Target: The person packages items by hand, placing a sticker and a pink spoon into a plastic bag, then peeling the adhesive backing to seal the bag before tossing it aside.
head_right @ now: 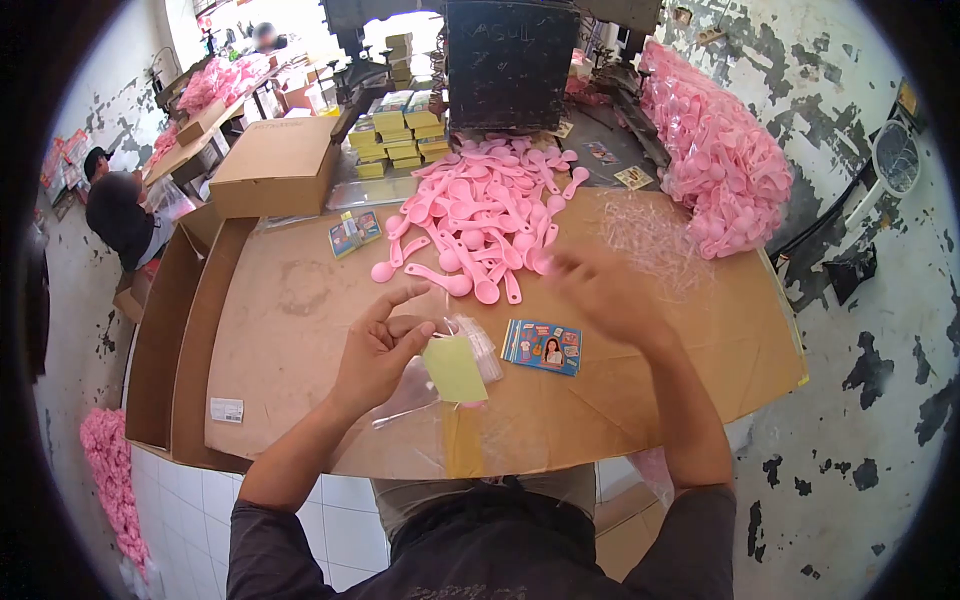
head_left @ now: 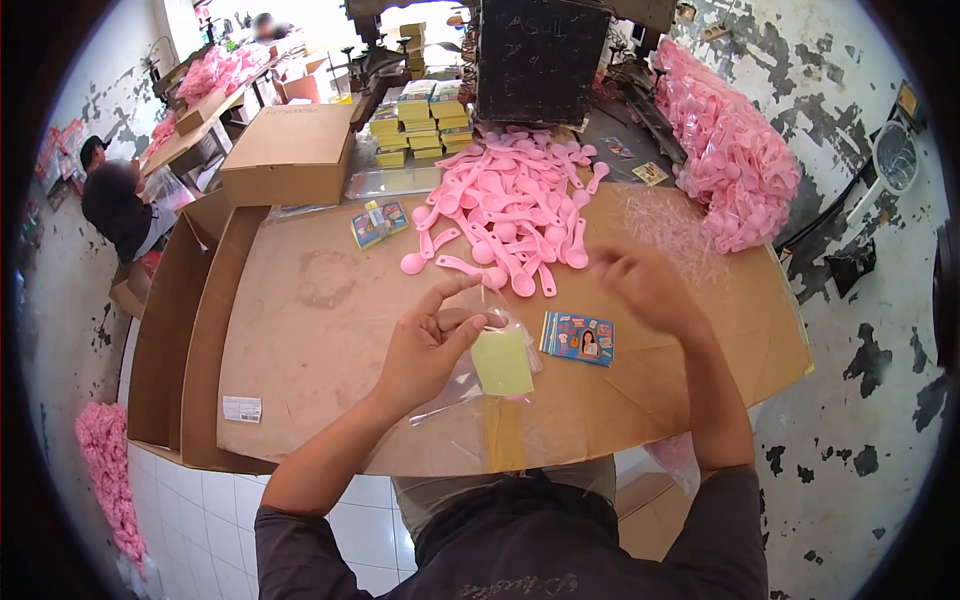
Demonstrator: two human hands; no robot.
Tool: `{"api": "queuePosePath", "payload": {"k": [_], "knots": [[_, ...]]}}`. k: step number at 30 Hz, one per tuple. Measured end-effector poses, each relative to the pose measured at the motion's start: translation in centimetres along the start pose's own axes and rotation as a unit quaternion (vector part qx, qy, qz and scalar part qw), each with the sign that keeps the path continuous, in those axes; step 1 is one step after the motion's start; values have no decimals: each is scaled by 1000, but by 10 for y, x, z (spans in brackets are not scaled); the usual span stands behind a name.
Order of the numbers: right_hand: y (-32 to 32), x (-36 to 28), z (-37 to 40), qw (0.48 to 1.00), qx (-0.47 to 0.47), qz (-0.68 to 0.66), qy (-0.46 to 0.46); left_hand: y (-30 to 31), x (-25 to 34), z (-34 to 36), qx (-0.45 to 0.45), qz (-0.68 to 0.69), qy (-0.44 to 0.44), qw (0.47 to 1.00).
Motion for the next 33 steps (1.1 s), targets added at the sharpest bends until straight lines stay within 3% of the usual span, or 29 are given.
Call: {"api": "queuePosePath", "payload": {"k": [1, 3, 6, 9, 22, 29, 33], "knots": [[-23, -17, 4, 989, -121, -86, 3, -1, 0, 0, 4, -6, 1, 1000], [-56, -55, 14, 970, -169, -153, 90, 0, -3, 1, 6, -9, 4, 1000], [-89, -47, 8, 952, -202, -231, 12, 5, -10, 1, 7, 6, 20, 1000], [-102, -29, 0, 930, -171, -324, 3, 4, 0, -1, 4, 30, 31, 999], [-94, -11, 1, 913, -119, -387, -42, 11, -25, 0, 6, 1, 53, 999], [-82, -16, 4, 931, -121, -344, 20, 12, -18, -1, -41, -44, 2, 998], [-76, -14, 4, 949, -115, -282, 74, 17, -16, 0, -43, 14, 34, 998]]}}
Point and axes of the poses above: each hand's wrist, its own z-axis away from the middle knuckle, its own y-axis out of the back of the hand, x = y × z, the point moved 4 cm from there along -z, towards the middle knuckle, and after that the axes turned 5 degrees about -y, right-handed, at the moved point
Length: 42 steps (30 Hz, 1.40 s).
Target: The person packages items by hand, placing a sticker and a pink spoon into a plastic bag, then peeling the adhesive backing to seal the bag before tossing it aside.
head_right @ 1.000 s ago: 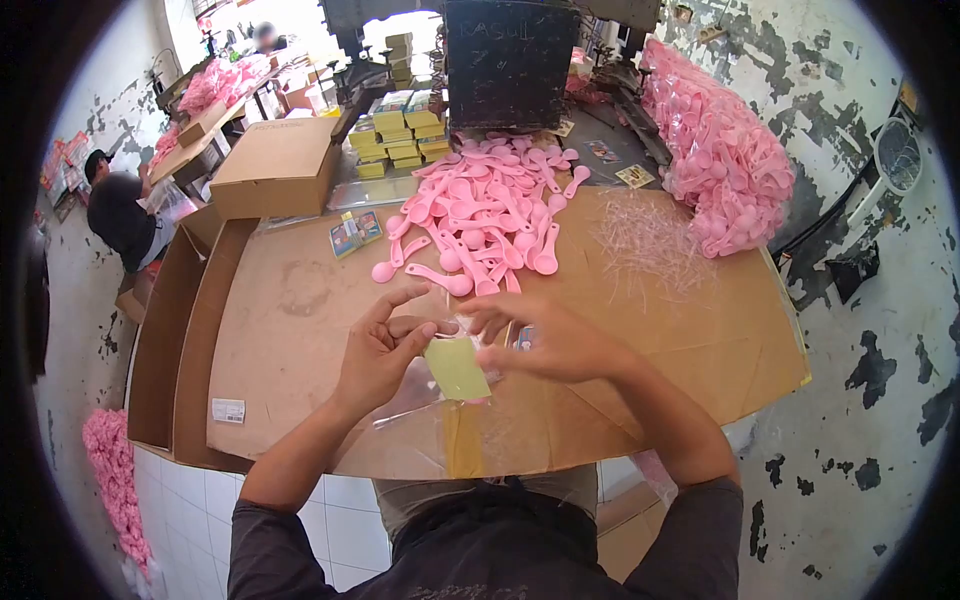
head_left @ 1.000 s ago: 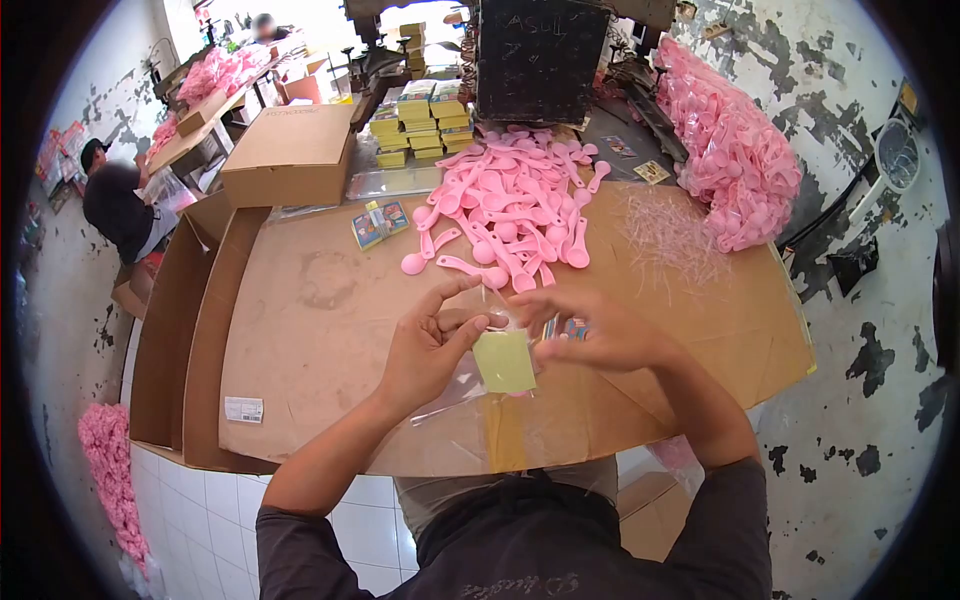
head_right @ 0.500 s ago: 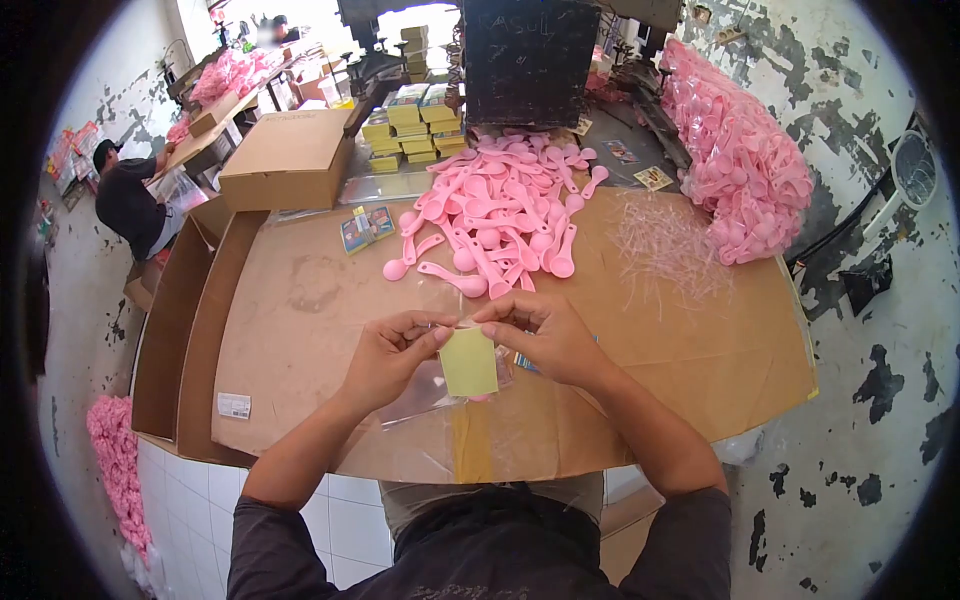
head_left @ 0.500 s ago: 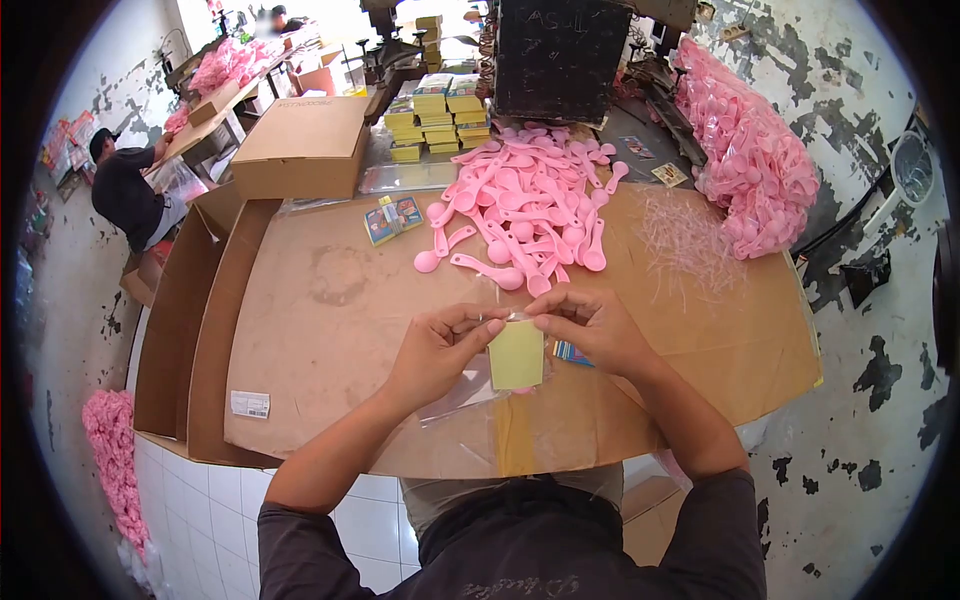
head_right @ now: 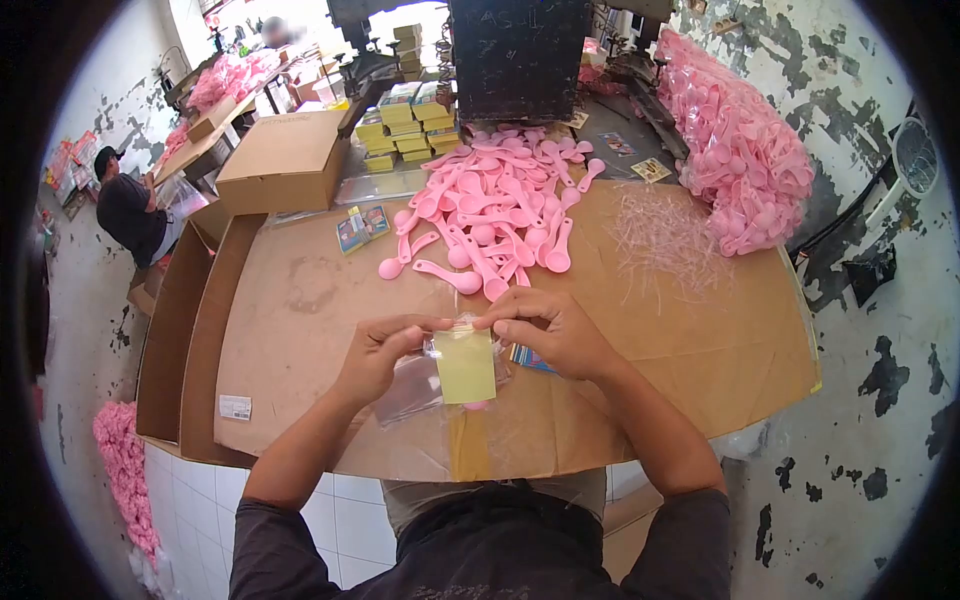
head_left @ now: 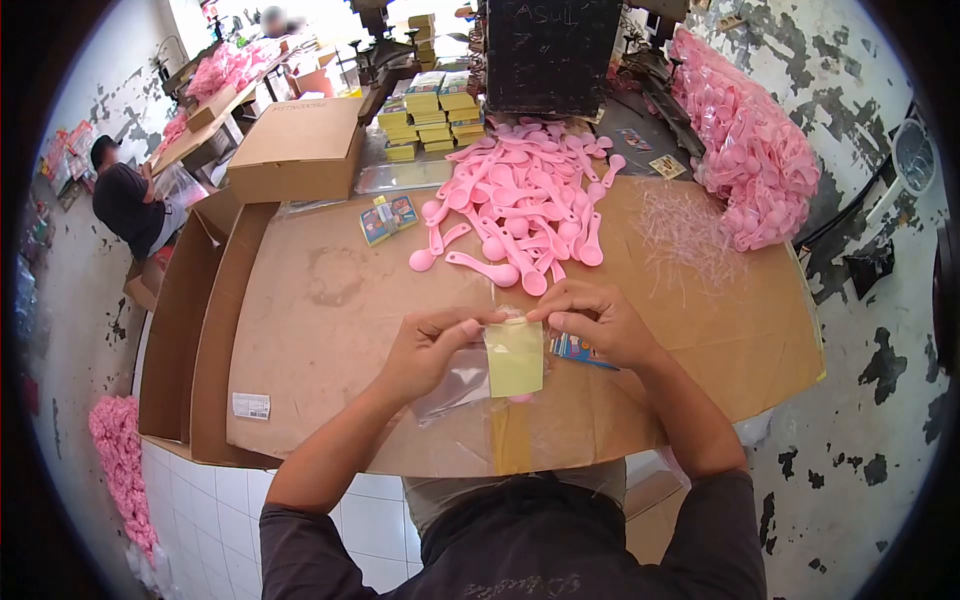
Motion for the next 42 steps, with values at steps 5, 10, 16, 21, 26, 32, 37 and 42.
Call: {"api": "queuePosePath", "payload": {"k": [5, 10, 16, 21, 26, 32, 37, 42], "knots": [[-3, 1, 0, 1000, 15, 14, -13, 0, -6, -2, 11, 15, 82, 996], [-5, 12, 0, 1000, 9, -10, -22, -2, -14, -4, -8, -39, 65, 997], [-18, 9, 2, 993, -40, -59, -89, -3, -2, -3, 28, -31, 35, 999], [-14, 14, -1, 992, -48, -57, -103, -20, 15, -4, 65, 45, -14, 997], [4, -9, -5, 997, 32, 68, -26, 32, 15, -2, 4, -75, 77, 994], [42, 8, 5, 968, 107, 219, -61, 152, 87, 17, 434, 116, -282, 848], [51, 12, 12, 923, 40, 373, -89, 146, 37, 3, 327, 8, -159, 932], [56, 12, 24, 920, -51, 358, -154, 37, -2, -7, 42, -402, -31, 914]]}}
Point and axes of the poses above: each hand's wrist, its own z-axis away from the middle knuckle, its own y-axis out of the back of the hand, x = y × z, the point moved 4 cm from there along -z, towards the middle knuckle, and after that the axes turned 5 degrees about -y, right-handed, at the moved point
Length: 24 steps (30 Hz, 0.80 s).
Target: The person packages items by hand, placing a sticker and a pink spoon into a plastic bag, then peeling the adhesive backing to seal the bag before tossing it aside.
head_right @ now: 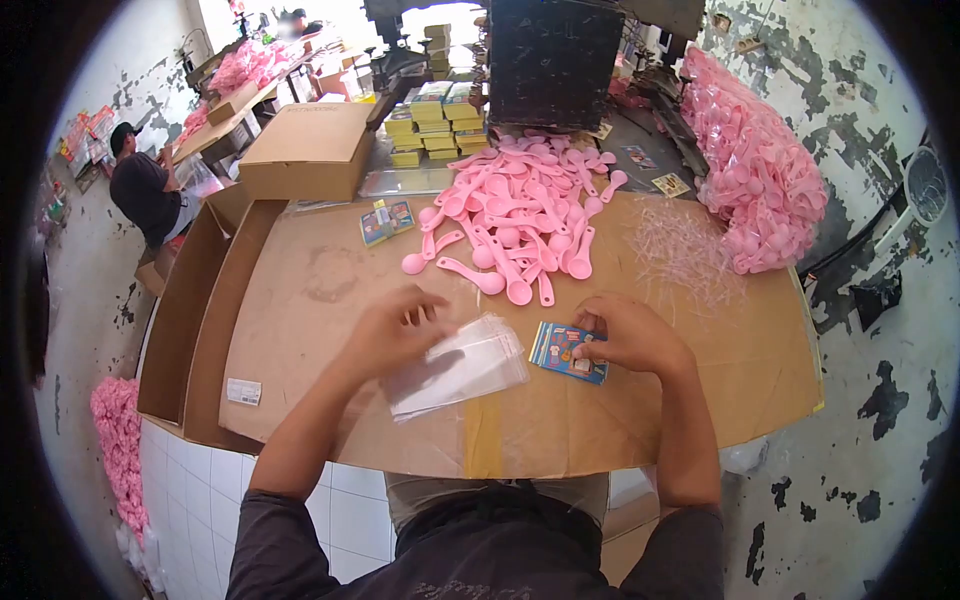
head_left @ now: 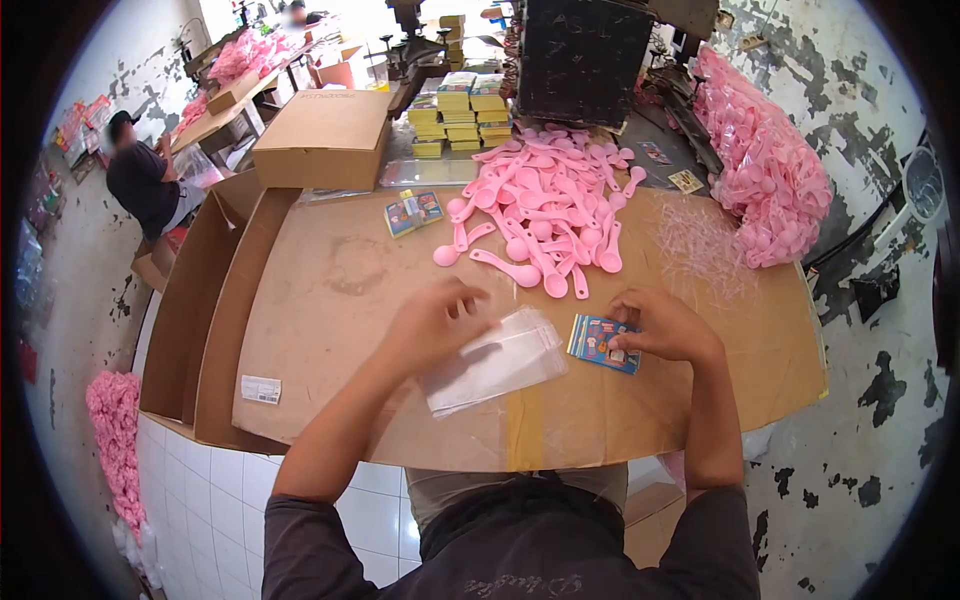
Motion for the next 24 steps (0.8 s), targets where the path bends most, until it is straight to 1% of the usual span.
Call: {"api": "queuePosePath", "payload": {"k": [3, 4, 6, 9, 10, 12, 13, 15, 16, 18, 21, 22, 24], "knots": [[-4, 12, -5, 994, -36, -93, -40, -25, 15, 5, -29, -113, -143, 983], [-3, 14, -5, 991, -40, -120, -52, -26, 14, 4, -23, -116, -154, 981], [-3, 18, -6, 981, -46, -175, -73, -29, 3, 3, -47, -47, -70, 995], [1, 21, -4, 988, 4, -137, -70, -28, 1, 5, -54, 71, 41, 995], [2, 18, -4, 989, 26, -135, -51, -28, 2, 5, -52, 113, 75, 989], [4, 10, -3, 989, 69, -129, -15, -27, 2, 6, -29, 153, 86, 984], [5, 6, -2, 992, 80, -97, 4, -27, 2, 6, -19, 174, 91, 980], [7, -2, -1, 993, 103, -33, 43, -23, 7, 5, -47, 106, 109, 987], [6, -7, -1, 992, 95, -80, 32, -22, 9, 5, -60, 71, 116, 989], [1, -21, -5, 982, 77, -174, 12, -23, 8, 5, -28, 67, 80, 994], [-33, -36, -13, 921, 81, -378, 48, -26, 7, 6, -3, 56, 26, 998], [-42, -42, -15, 942, 76, -318, 79, -26, 7, 6, 3, 51, 8, 999], [-57, -52, -17, 969, 63, -194, 140, -25, 10, 6, -17, 61, 61, 996]]}}
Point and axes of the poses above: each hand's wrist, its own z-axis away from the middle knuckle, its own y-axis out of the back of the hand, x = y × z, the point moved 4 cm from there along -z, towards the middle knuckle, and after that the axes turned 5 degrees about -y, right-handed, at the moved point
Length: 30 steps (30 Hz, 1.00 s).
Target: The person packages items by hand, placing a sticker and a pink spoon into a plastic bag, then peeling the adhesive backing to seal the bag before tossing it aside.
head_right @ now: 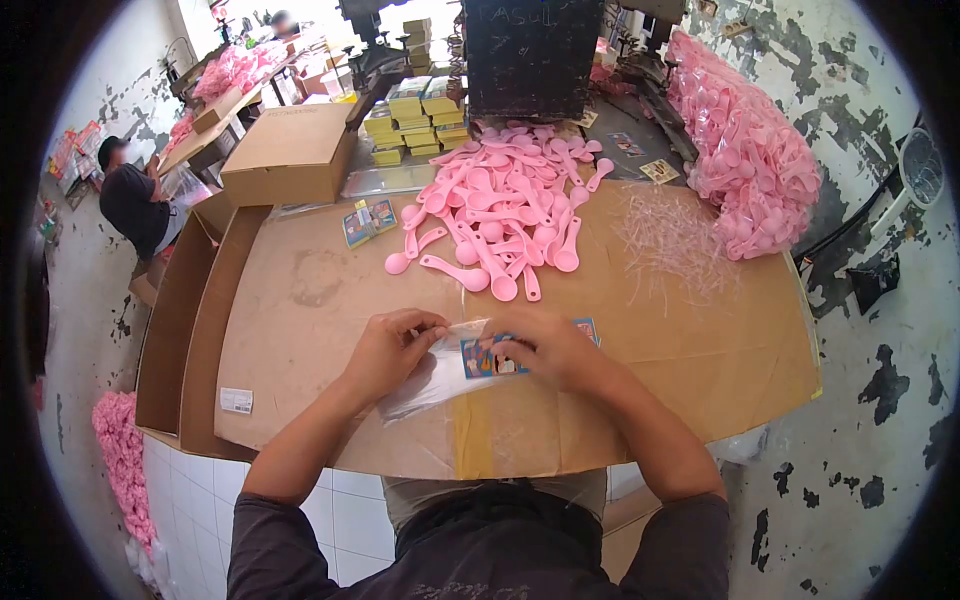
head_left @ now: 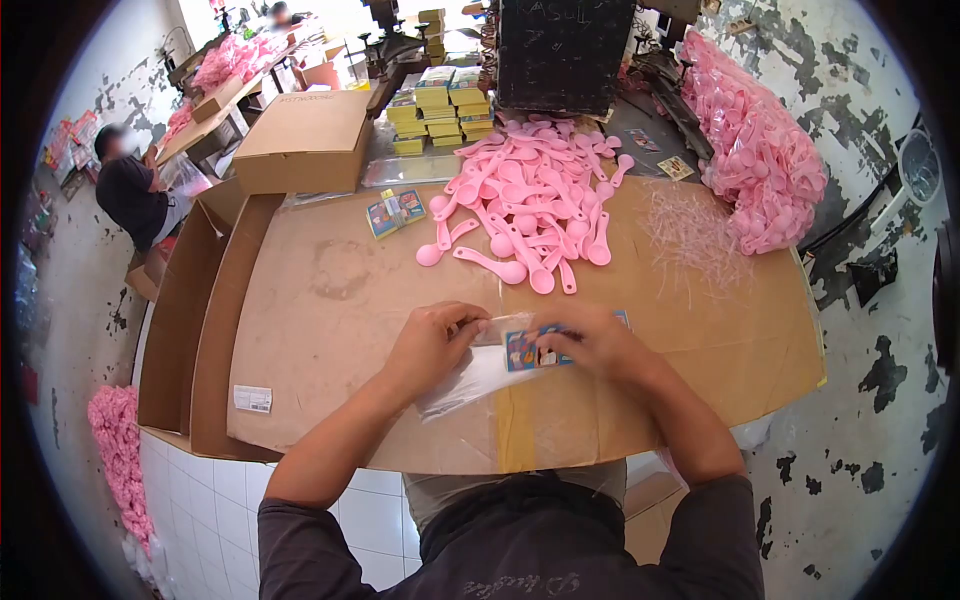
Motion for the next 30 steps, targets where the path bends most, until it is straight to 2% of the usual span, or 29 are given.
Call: {"api": "queuePosePath", "payload": {"k": [1, 3, 4, 7, 9, 13, 15, 16, 18, 21, 24, 27, 29, 30], "knots": [[-6, 4, 1, 998, -2, 49, 31, 0, 0, 0, -8, 5, 27, 1000], [-16, 7, 0, 985, -5, 146, 93, 3, 3, -1, 40, 17, -30, 999], [-16, 6, 0, 984, -2, 153, 89, 4, 3, -1, 64, 23, -57, 996], [-14, 2, 2, 982, 8, 171, 82, 6, -13, -1, 71, 112, -7, 991], [-15, 3, 0, 980, 15, 174, 91, 7, -17, -2, 29, 233, 23, 972], [-5, 6, -1, 995, 47, 58, 60, 12, -3, -3, -39, 368, 57, 927], [2, 4, 0, 995, 100, -17, 13, 12, 9, -1, -65, 353, 71, 931], [5, 3, 0, 992, 122, -24, 21, 10, 12, -1, -78, 345, 77, 932], [12, 1, 0, 985, 166, -38, 39, 2, 6, -1, -71, 348, 74, 932], [11, 8, -1, 961, 215, -173, 9, -3, 4, 0, -47, 350, 63, 933], [13, 10, 1, 925, 218, -302, -73, -1, 3, -1, -36, 348, 80, 933], [13, 12, 2, 940, 191, -278, -45, -3, 2, 0, -37, 350, 89, 932], [20, 8, 2, 985, 156, -77, 23, -4, 3, 1, -42, 339, 79, 937], [20, 6, 1, 989, 136, 26, 57, -4, 5, 1, -46, 328, 70, 941]]}}
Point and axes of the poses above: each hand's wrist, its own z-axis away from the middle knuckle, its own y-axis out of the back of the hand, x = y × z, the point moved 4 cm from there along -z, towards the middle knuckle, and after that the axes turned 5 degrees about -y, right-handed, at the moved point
